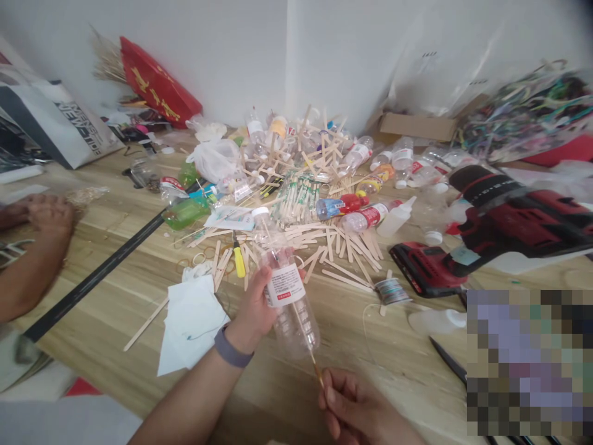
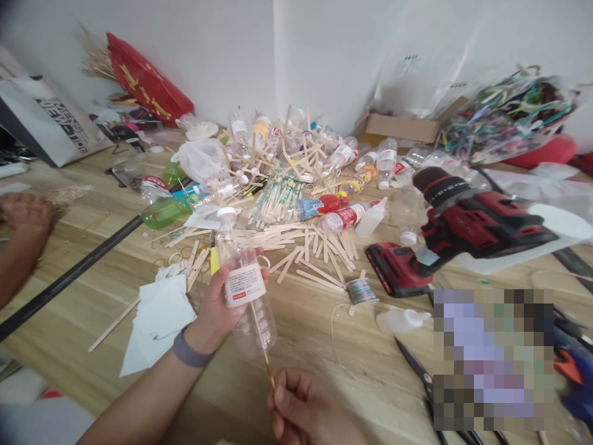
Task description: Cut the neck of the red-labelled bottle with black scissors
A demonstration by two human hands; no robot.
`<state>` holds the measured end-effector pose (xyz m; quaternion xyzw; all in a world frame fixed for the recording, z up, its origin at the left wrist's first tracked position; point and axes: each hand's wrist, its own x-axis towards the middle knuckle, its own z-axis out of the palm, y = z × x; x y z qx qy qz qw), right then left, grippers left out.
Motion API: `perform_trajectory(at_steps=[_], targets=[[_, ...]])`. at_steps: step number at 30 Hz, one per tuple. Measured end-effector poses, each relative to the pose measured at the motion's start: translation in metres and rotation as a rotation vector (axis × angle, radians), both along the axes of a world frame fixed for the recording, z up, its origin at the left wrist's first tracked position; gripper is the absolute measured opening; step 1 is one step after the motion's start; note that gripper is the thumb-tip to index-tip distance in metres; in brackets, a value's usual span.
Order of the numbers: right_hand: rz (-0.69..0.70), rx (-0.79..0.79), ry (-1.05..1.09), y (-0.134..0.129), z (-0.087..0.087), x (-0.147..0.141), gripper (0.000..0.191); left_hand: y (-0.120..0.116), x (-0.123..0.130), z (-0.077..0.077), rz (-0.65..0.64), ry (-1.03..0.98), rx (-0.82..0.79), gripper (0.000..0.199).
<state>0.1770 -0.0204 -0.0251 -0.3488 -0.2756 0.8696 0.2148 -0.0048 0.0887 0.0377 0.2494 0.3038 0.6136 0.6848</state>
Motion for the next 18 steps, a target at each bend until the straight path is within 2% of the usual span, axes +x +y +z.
perform_trajectory(at_steps=[5, 8, 11, 15, 18], targets=[[-0.068, -0.031, 0.045, -0.001, 0.002, -0.002, 0.056, 0.001, 0.002, -0.001, -0.022, -0.098, -0.031, 0.054], [-0.094, -0.044, 0.027, 0.0, 0.008, -0.004, 0.058, 0.001, 0.001, 0.0, -0.02, -0.101, -0.016, 0.054], [-0.108, -0.027, 0.004, 0.001, 0.008, -0.004, 0.056, 0.001, 0.001, 0.0, -0.039, -0.097, -0.015, 0.056], [-0.072, 0.004, 0.005, 0.001, 0.002, -0.005, 0.053, -0.002, 0.002, -0.003, -0.143, -0.075, -0.045, 0.062], [-0.105, -0.017, 0.004, 0.001, 0.01, -0.005, 0.057, -0.004, 0.004, -0.005, -0.204, -0.045, -0.075, 0.06]])
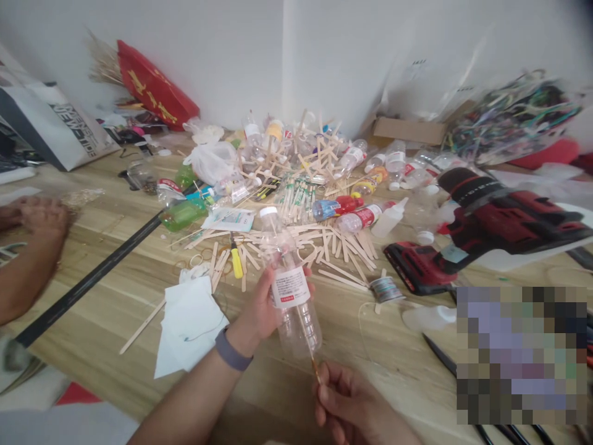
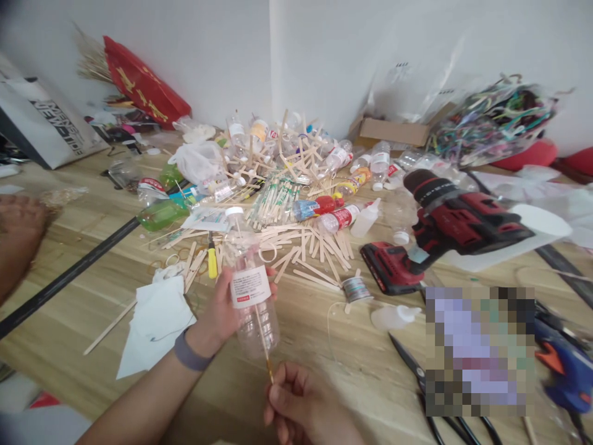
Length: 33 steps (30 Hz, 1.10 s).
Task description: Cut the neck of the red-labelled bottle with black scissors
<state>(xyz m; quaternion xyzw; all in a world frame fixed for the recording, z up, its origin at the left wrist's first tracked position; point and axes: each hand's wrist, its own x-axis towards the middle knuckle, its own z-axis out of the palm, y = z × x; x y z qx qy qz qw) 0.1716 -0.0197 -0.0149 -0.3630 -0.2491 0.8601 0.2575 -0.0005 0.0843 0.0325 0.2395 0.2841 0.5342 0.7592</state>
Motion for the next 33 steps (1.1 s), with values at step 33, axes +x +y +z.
perform_trajectory(at_steps=[33], targets=[[-0.034, 0.125, -0.05, -0.005, 0.014, -0.019, 0.051, -0.005, 0.003, 0.0, -0.137, 0.136, -0.048, 0.058]])
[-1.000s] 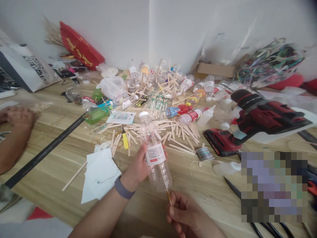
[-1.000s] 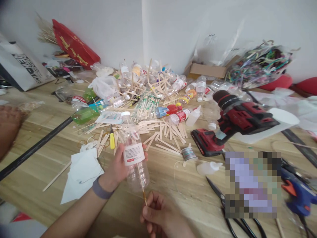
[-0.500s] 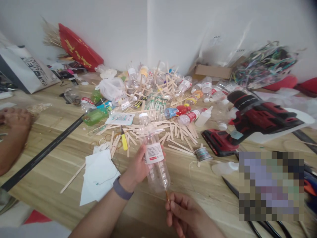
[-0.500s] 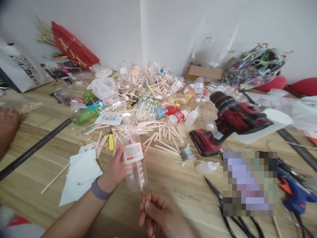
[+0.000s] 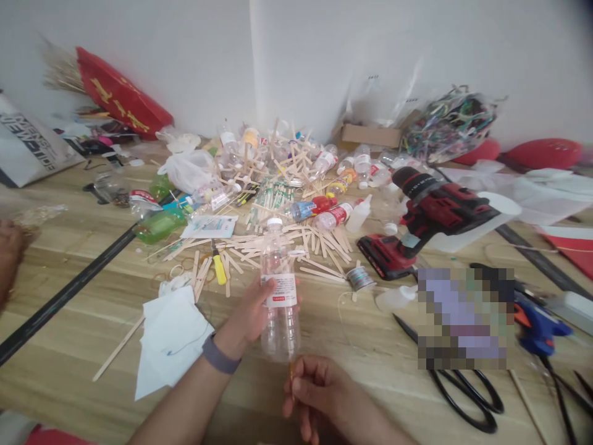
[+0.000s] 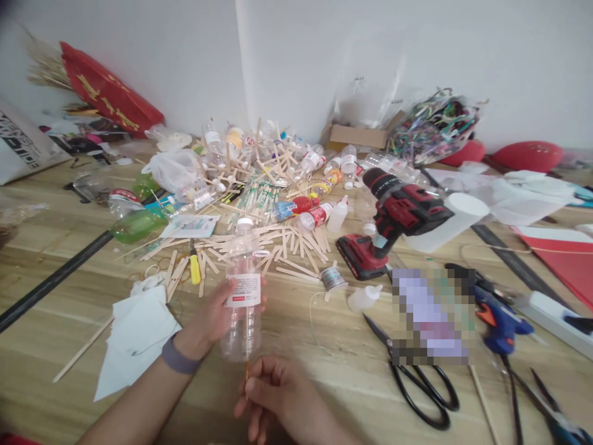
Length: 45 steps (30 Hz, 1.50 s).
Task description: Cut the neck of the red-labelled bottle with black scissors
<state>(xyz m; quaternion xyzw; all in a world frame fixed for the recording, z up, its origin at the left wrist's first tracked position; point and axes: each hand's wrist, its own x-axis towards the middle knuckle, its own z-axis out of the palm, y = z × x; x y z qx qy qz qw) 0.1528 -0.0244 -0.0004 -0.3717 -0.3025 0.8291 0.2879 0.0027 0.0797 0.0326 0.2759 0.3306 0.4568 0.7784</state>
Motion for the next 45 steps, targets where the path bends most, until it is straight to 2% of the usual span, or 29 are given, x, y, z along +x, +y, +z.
perform_trajectory(at_steps=[2, 4, 8, 10, 14, 16, 19, 22, 29, 34, 37, 45], targets=[[0.007, 0.097, -0.085, 0.004, 0.003, 0.003, 0.052, 0.0, -0.002, 0.001, -0.044, 0.026, 0.023, 0.053], [-0.069, 0.221, -0.212, 0.012, 0.01, 0.01, 0.055, -0.002, -0.005, 0.004, -0.087, 0.048, 0.059, 0.048], [-0.484, 0.429, -0.423, 0.036, 0.034, 0.03, 0.065, -0.004, -0.008, 0.008, -0.193, 0.073, 0.082, 0.046], [-0.575, 0.512, -0.442, 0.047, 0.046, 0.036, 0.069, -0.004, -0.008, 0.008, -0.264, 0.074, 0.077, 0.05], [-0.537, 0.607, -0.38, 0.058, 0.061, 0.037, 0.053, -0.006, -0.006, 0.01, -0.365, 0.113, 0.089, 0.07], [-0.488, 0.608, -0.341, 0.057, 0.063, 0.035, 0.048, -0.008, -0.007, 0.012, -0.359, 0.142, 0.082, 0.074], [-0.432, 0.569, -0.321, 0.051, 0.06, 0.038, 0.052, -0.01, -0.013, 0.015, -0.276, 0.146, 0.066, 0.066], [-0.449, 0.561, -0.342, 0.044, 0.054, 0.046, 0.053, -0.01, -0.022, 0.016, -0.222, 0.142, 0.053, 0.061], [-0.507, 0.573, -0.402, 0.035, 0.048, 0.068, 0.052, -0.01, -0.029, 0.01, -0.293, 0.129, 0.107, 0.062], [-0.441, 0.63, -0.476, 0.034, 0.052, 0.058, 0.054, -0.016, -0.018, 0.016, -0.271, 0.276, 0.127, 0.066], [-0.407, 0.64, -0.451, 0.032, 0.054, 0.051, 0.056, -0.017, -0.015, 0.021, -0.266, 0.356, 0.111, 0.064], [-0.518, 0.572, -0.391, 0.032, 0.046, 0.059, 0.052, -0.013, -0.029, 0.014, -0.2, 0.345, 0.053, 0.064]])
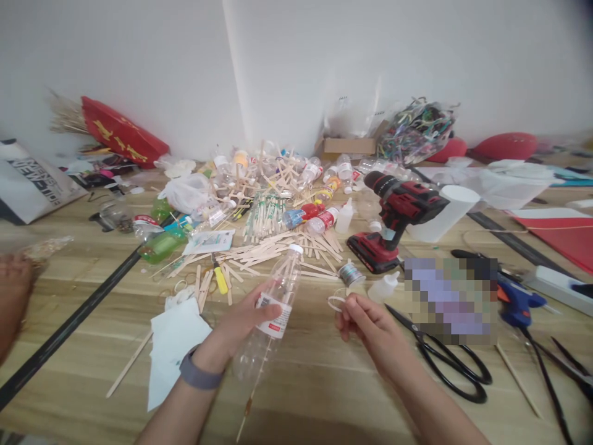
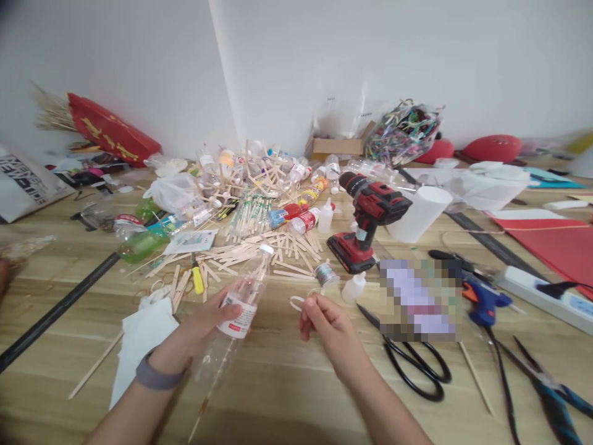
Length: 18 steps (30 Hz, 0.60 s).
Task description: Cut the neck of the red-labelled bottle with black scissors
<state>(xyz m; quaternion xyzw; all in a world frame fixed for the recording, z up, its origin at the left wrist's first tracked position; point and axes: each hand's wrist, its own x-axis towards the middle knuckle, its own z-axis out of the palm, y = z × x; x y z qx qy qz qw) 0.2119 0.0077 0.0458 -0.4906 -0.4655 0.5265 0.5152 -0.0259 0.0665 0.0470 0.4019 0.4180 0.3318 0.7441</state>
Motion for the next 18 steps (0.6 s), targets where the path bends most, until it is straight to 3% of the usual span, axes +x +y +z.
perform_trajectory(at_steps=[8, 14, 18], targets=[[-0.06, 0.016, 0.031, 0.001, -0.007, 0.013, 0.05, 0.002, -0.008, 0.003, 0.06, 0.014, -0.037, 0.075], [-0.237, 0.035, 0.122, -0.001, -0.012, 0.029, 0.047, 0.005, -0.014, 0.006, 0.138, 0.07, -0.08, 0.097], [-0.388, 0.062, 0.227, -0.002, 0.0, 0.046, 0.044, 0.004, -0.017, 0.008, 0.161, 0.044, -0.078, 0.108]])
